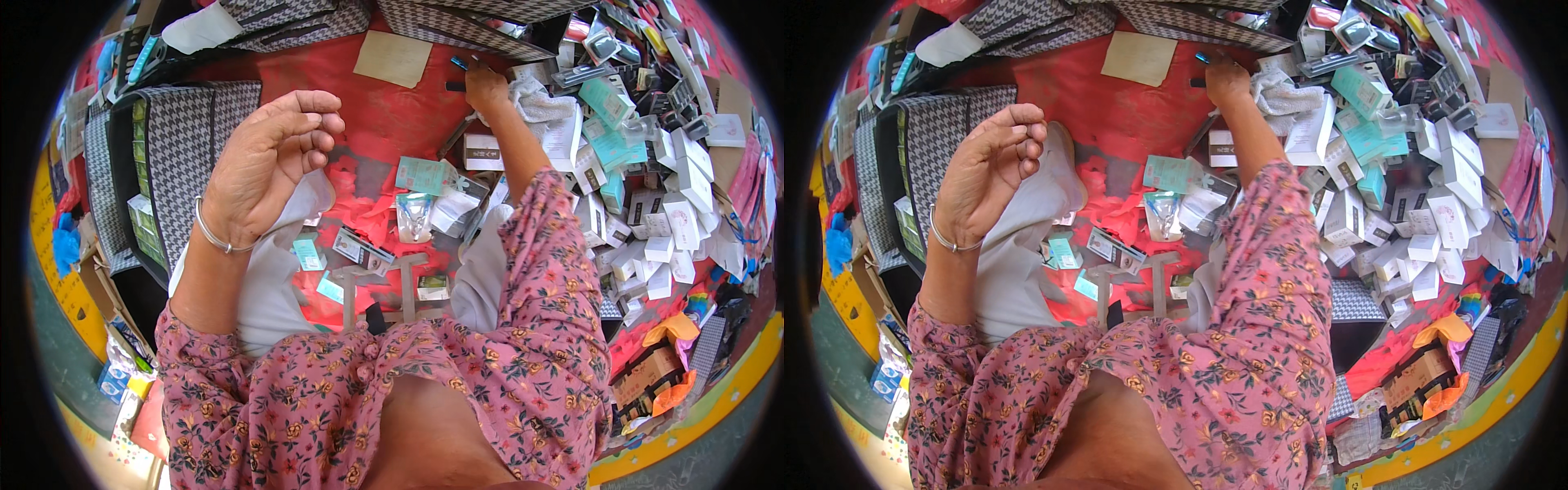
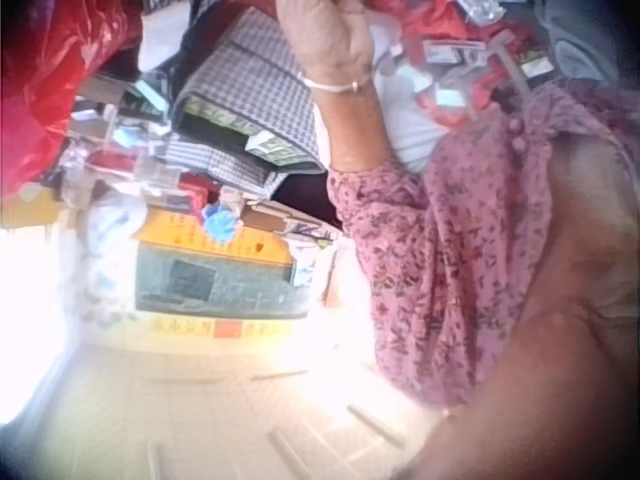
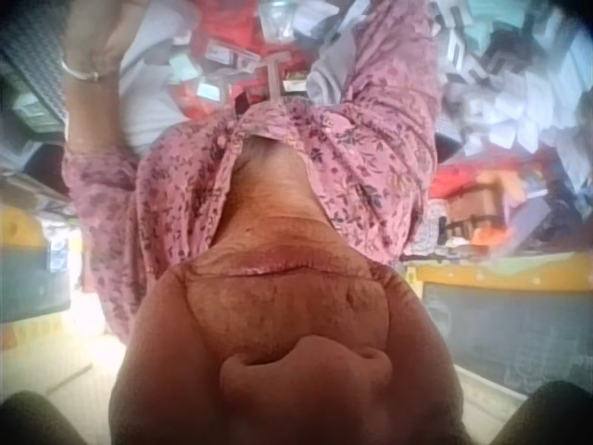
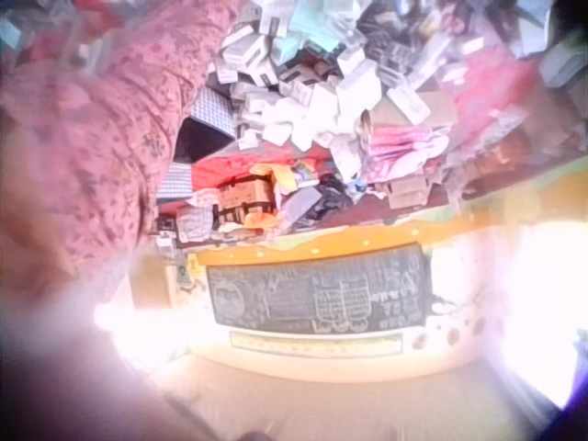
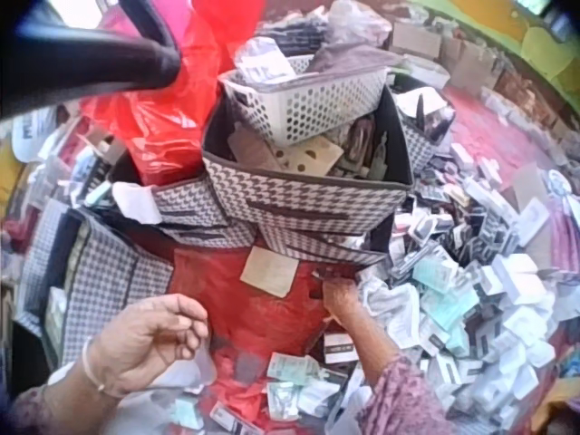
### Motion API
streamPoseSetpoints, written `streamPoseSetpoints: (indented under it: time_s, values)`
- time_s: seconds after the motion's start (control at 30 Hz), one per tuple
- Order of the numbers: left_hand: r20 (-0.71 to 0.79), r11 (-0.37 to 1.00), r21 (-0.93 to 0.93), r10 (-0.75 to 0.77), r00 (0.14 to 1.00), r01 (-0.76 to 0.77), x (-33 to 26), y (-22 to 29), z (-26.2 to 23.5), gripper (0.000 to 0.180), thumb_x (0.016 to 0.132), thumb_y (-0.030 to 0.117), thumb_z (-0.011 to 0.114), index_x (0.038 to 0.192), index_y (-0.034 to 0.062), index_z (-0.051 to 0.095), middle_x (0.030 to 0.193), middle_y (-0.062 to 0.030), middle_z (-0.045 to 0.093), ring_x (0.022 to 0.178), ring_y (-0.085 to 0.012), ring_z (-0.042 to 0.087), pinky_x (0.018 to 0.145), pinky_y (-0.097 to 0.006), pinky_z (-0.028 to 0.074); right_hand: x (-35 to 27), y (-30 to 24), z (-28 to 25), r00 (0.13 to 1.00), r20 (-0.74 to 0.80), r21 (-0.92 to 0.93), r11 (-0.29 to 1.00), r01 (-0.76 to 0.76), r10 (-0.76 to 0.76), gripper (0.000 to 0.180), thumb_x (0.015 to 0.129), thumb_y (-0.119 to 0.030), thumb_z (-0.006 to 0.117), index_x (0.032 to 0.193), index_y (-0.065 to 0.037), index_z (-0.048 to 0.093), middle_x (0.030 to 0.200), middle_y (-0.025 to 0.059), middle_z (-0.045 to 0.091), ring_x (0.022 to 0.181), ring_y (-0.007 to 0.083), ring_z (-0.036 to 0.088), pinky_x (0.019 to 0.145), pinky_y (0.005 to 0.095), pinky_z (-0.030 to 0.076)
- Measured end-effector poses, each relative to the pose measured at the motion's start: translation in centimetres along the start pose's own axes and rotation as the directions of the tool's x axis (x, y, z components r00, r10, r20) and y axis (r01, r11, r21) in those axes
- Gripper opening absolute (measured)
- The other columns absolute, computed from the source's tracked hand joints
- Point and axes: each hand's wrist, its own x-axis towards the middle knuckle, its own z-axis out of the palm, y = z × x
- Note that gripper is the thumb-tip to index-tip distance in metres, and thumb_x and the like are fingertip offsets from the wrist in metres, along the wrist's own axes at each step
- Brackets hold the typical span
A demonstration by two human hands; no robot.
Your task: The person sits on the floor and sorts through numerous small boxes and product containers, removes items from a red plastic bag, wipes a boxed product with a white cloth, and places it into an organized storage bin.
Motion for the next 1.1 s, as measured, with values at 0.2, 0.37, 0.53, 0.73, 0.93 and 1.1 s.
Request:
streamPoseSetpoints:
  time_s: [0.2, 0.37, 0.53, 0.73, 0.93, 1.1]
  values:
    - [-0.033, 1.000, -0.009, 0.021, 0.999, -0.022, -0.3, 0.1, -0.8, 0.020, 0.082, 0.006, 0.046, 0.100, -0.0012, 0.051, 0.085, -0.0053, 0.055, 0.071, -0.0086, 0.051, 0.063, -0.019, 0.042, -0.8, -0.7, 0.4, 0.941, 0.336, -0.099, 0.995, 0.013, 0.021, 0.017, 0.074, -0.012, 0.049, 0.082, -0.009, 0.064, 0.080, 0.0113, 0.063, 0.073, 0.0220, 0.063, 0.062, 0.0331, 0.051]
    - [0.034, 0.999, 0.014, 0.031, 0.999, -0.031, 0.1, 0.1, -1.0, 0.023, 0.082, 0.007, 0.044, 0.102, -0.0030, 0.051, 0.087, -0.0060, 0.056, 0.072, -0.0091, 0.051, 0.066, -0.019, 0.043, -2.8, 2.2, -2.7, 0.913, 0.397, -0.102, 0.984, 0.147, -0.095, 0.017, 0.074, -0.013, 0.048, 0.079, -0.010, 0.064, 0.078, 0.0122, 0.063, 0.074, 0.0235, 0.063, 0.061, 0.0344, 0.050]
    - [0.006, 0.999, 0.024, 0.041, 0.999, -0.041, -0.8, -0.1, -0.9, 0.022, 0.082, 0.006, 0.045, 0.102, -0.0021, 0.051, 0.087, -0.0054, 0.056, 0.072, -0.0088, 0.051, 0.064, -0.019, 0.043, -3.1, 5.5, -12.1, 0.917, 0.337, 0.105, 0.959, -0.263, 0.215, 0.024, 0.065, -0.022, 0.059, 0.082, -0.005, 0.060, 0.080, 0.0176, 0.060, 0.076, 0.0339, 0.058, 0.065, 0.0422, 0.046]
    - [0.020, 0.998, 0.055, 0.005, 1.000, -0.006, 0.2, -0.3, 0.1, 0.023, 0.082, 0.007, 0.045, 0.102, -0.0025, 0.051, 0.087, -0.0054, 0.056, 0.073, -0.0092, 0.051, 0.066, -0.020, 0.043, -4.0, 20.0, -16.4, 0.727, -0.045, -0.043, 0.726, -0.687, 0.685, 0.047, 0.063, -0.043, 0.063, 0.086, -0.003, 0.061, 0.092, 0.0196, 0.061, 0.089, 0.0354, 0.058, 0.075, 0.0435, 0.045]
    - [0.017, 0.996, 0.068, 0.052, 0.998, -0.053, 1.0, -0.8, -0.5, 0.025, 0.082, 0.009, 0.046, 0.104, -0.0025, 0.050, 0.089, -0.0060, 0.056, 0.076, -0.0095, 0.052, 0.068, -0.020, 0.044, -2.7, 15.0, -18.7, 0.860, -0.338, -0.001, 0.914, -0.405, 0.381, 0.054, 0.070, -0.051, 0.059, 0.097, -0.005, 0.060, 0.091, 0.0152, 0.062, 0.083, 0.0307, 0.059, 0.072, 0.0395, 0.046]
    - [0.023, 0.993, 0.112, 0.047, 0.999, -0.049, 0.9, -1.3, -0.3, 0.028, 0.083, 0.010, 0.049, 0.108, -0.0030, 0.049, 0.091, -0.0054, 0.056, 0.079, -0.0097, 0.053, 0.069, -0.020, 0.043, -2.9, -0.5, -11.6, 0.769, 0.568, 0.162, 0.956, 0.245, -0.293, 0.053, 0.067, -0.031, 0.064, 0.114, -0.009, 0.052, 0.095, 0.0166, 0.060, 0.090, 0.0293, 0.057, 0.079, 0.0362, 0.044]
